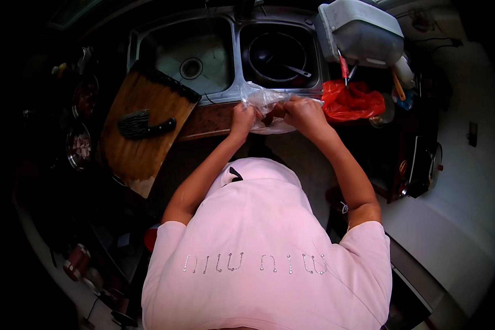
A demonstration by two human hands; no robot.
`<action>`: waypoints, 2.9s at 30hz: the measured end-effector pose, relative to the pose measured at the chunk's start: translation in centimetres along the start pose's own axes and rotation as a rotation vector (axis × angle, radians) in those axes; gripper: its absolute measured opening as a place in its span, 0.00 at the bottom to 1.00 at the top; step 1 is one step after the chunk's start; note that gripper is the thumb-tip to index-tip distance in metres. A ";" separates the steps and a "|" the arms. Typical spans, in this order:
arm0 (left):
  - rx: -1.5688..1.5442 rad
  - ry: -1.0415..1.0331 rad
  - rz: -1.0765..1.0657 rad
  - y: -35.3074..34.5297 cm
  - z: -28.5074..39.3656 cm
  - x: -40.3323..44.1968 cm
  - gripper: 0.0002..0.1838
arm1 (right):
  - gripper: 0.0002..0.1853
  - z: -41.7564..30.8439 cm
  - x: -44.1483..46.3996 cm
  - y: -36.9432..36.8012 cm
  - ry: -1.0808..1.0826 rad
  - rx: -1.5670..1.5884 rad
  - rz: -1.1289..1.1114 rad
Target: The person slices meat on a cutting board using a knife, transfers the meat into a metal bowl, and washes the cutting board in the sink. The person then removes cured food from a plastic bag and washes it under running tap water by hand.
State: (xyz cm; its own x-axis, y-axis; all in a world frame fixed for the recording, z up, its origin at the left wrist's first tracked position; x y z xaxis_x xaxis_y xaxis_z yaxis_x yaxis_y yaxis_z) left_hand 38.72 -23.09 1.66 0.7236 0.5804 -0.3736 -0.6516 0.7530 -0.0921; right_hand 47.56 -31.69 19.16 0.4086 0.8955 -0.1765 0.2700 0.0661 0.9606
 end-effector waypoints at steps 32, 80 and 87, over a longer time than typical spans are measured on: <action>0.636 -0.227 -0.293 0.2 0.6 -4.7 0.19 | 0.22 0.8 3.1 2.8 -0.327 1.712 0.140; -0.729 0.044 -0.030 11.2 10.9 20.2 0.22 | 0.18 -2.1 31.4 -6.6 0.143 1.274 -0.274; -0.814 -0.119 0.016 11.6 12.5 24.2 0.17 | 0.20 0.4 31.5 -9.5 0.078 0.982 -0.241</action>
State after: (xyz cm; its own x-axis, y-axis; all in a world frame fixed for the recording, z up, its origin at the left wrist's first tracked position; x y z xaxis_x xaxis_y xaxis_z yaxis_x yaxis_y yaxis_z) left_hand 51.49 3.58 3.10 0.7023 0.6527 -0.2843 -0.5903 0.3106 -0.7450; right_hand 58.22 -4.24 4.43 0.1994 0.9348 -0.2940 0.9496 -0.1102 0.2935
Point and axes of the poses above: each hand's wrist, its own x-axis towards the middle knuckle, its own y-axis out of the back of the hand, z = x × y, the point moved 9 cm from there along x, towards the middle knuckle
